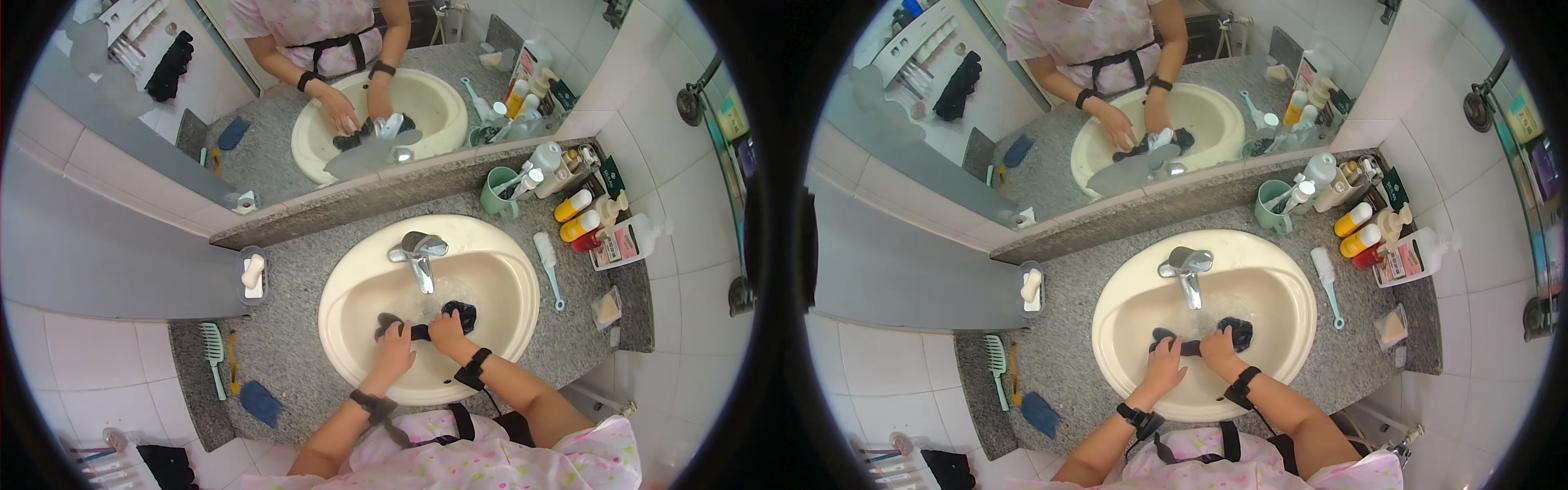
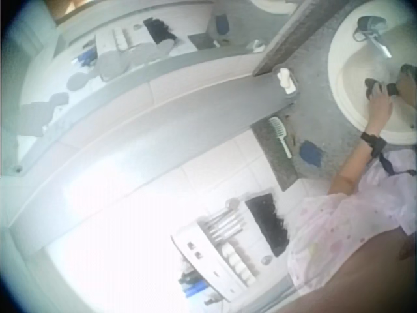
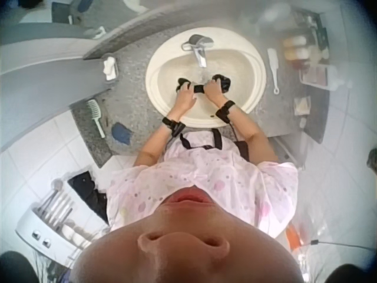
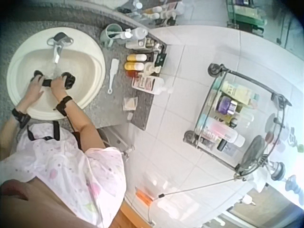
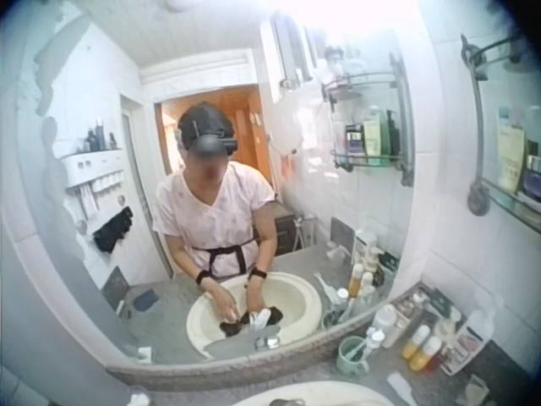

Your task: The person washes a dark cloth in a sink and then wipes a bathroom mirror with the cloth several times before moving to a desk and picking up a notebook.

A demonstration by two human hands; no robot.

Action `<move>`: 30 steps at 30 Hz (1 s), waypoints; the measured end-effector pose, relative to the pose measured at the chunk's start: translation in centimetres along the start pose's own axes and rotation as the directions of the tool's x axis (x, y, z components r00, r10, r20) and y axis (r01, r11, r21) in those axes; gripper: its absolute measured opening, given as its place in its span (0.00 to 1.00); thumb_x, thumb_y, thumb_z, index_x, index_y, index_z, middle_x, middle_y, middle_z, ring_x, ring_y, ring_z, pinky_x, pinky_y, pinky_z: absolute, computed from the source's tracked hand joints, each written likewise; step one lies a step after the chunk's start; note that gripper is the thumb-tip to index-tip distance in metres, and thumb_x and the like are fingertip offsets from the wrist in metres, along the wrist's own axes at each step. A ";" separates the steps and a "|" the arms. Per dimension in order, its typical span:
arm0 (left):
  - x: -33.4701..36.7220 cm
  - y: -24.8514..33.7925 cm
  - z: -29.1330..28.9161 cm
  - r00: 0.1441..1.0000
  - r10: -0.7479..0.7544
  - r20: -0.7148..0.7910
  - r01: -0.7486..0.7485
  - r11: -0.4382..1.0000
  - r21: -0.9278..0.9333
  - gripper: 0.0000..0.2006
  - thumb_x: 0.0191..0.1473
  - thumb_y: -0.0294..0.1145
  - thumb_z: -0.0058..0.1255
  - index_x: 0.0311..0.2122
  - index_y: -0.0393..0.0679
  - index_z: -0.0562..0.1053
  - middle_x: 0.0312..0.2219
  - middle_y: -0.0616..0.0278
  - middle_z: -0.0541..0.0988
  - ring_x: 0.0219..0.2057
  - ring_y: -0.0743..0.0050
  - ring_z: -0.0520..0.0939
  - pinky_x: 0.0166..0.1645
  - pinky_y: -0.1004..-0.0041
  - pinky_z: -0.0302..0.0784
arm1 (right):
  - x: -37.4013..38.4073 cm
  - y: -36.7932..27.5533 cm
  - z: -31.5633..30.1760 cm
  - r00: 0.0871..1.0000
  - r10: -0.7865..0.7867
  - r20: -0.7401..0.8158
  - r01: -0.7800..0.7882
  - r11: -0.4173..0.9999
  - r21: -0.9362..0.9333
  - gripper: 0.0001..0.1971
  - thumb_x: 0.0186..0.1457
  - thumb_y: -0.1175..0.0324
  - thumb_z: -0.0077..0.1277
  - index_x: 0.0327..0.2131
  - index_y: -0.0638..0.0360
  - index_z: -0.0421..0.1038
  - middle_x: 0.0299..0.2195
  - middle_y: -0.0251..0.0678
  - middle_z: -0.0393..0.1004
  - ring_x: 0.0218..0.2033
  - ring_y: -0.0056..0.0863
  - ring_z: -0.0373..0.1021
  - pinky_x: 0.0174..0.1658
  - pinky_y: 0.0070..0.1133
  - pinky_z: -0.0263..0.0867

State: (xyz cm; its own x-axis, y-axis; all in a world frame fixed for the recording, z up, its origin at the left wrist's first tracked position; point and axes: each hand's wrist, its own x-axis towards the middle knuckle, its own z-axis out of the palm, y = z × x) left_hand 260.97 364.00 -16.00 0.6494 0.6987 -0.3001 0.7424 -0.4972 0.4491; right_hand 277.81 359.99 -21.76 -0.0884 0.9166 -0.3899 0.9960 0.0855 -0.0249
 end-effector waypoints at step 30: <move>1.1 0.1 -1.2 0.983 0.102 -0.152 -0.182 0.487 -0.854 0.55 0.33 0.27 0.69 0.65 0.46 0.47 0.55 0.46 0.66 0.55 0.56 0.71 0.57 0.68 0.66 | -5.7 -0.5 -11.5 0.988 0.066 -0.142 0.141 0.027 0.990 0.21 0.41 0.79 0.50 0.44 0.66 0.70 0.33 0.42 0.74 0.34 0.31 0.73 0.41 0.23 0.69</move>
State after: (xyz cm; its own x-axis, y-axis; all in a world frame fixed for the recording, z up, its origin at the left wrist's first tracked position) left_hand 261.58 365.33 -15.26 0.6892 0.7143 -0.1217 0.1025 0.0702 0.9923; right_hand 277.67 359.17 -8.97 -0.0230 0.9665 -0.2556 0.0246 -0.2550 -0.9666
